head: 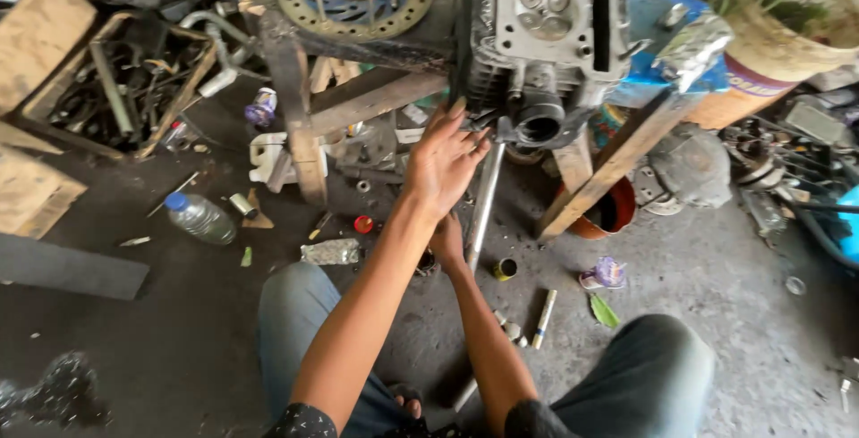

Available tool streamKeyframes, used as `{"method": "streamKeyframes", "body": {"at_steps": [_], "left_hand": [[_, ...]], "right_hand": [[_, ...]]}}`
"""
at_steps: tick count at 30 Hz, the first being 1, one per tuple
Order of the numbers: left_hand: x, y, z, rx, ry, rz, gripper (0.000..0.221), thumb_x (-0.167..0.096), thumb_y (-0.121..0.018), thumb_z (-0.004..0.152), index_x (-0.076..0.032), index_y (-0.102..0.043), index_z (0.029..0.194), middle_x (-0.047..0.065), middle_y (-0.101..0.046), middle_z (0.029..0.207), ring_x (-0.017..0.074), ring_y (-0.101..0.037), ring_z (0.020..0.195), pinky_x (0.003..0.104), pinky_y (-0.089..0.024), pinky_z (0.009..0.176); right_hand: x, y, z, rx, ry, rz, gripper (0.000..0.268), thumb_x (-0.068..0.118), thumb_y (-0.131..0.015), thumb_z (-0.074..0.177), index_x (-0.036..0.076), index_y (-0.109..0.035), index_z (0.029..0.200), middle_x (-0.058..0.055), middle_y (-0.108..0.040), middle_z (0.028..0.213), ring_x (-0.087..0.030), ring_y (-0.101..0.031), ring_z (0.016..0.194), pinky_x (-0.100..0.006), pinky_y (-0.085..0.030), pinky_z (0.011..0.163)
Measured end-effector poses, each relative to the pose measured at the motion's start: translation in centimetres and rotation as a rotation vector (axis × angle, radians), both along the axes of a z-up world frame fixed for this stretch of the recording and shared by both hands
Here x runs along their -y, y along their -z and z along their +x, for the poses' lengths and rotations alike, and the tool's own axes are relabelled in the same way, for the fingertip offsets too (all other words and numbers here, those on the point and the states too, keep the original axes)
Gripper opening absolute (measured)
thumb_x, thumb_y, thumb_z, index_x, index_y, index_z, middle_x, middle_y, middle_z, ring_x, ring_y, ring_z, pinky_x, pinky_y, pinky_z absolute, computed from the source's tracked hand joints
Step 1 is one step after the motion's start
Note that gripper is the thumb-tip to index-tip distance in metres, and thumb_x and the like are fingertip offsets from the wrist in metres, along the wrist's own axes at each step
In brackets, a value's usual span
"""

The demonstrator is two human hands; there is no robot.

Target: Inspecting and manipulating an engine cylinder head and small metal components

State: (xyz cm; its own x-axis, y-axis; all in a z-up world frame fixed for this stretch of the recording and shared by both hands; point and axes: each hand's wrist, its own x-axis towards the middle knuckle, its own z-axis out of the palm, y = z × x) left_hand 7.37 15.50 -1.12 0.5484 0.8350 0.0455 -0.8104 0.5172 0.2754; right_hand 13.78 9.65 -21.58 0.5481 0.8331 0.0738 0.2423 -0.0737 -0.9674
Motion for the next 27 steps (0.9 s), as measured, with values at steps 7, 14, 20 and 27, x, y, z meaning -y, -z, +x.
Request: {"method": "streamKeyframes", "body": {"at_steps": [7, 14, 20, 27], "left_hand": [[1.0, -3.2, -2.0, -0.07, 0.018, 0.047, 0.025, -0.019, -0.086, 0.082, -0.028, -0.079, 0.104, 0.001, -0.07, 0.101, 0.0349, -0.058, 0.111, 0.043, -0.047, 0.09], [1.1, -14.5, -5.4, -1.279, -1.132, 1.594, 0.042, -0.021, -0.073, 0.102, -0.009, -0.059, 0.14, 0.006, -0.054, 0.144, 0.0282, -0.048, 0.133, 0.051, -0.032, 0.116], [-1.7, -15.4, -1.3, -1.314, -1.121, 1.817, 0.021, -0.023, -0.072, 0.099, -0.008, -0.076, 0.114, 0.006, -0.064, 0.133, 0.0284, -0.049, 0.124, 0.052, -0.039, 0.107], [0.9, -15.9, -1.1, -1.096, -1.113, 1.636, 0.022, 0.001, -0.06, 0.096, -0.003, -0.067, 0.117, 0.01, -0.059, 0.128, 0.035, -0.049, 0.123, 0.047, -0.038, 0.11]], "right_hand": [[4.0, -13.2, 3.4, -0.242, -0.057, 0.205, 0.046, 0.018, -0.052, 0.109, 0.021, -0.048, 0.155, -0.006, -0.049, 0.078, -0.015, -0.048, 0.066, -0.027, -0.045, 0.057], [-0.8, -18.6, 3.2, -1.01, -0.336, 0.499, 0.012, -0.003, -0.046, 0.094, -0.003, -0.056, 0.088, -0.016, -0.057, 0.085, -0.018, -0.053, 0.076, -0.029, -0.041, 0.062], [-3.5, -17.1, 2.3, -1.26, -0.279, 0.626, 0.029, -0.015, -0.043, 0.088, -0.009, -0.053, 0.114, -0.02, -0.058, 0.105, -0.025, -0.058, 0.087, -0.037, -0.046, 0.069], [-4.1, -17.6, 1.9, -1.192, -0.298, 0.683, 0.029, 0.006, -0.058, 0.098, -0.003, -0.061, 0.125, -0.017, -0.067, 0.113, -0.024, -0.065, 0.09, -0.034, -0.054, 0.069]]}}
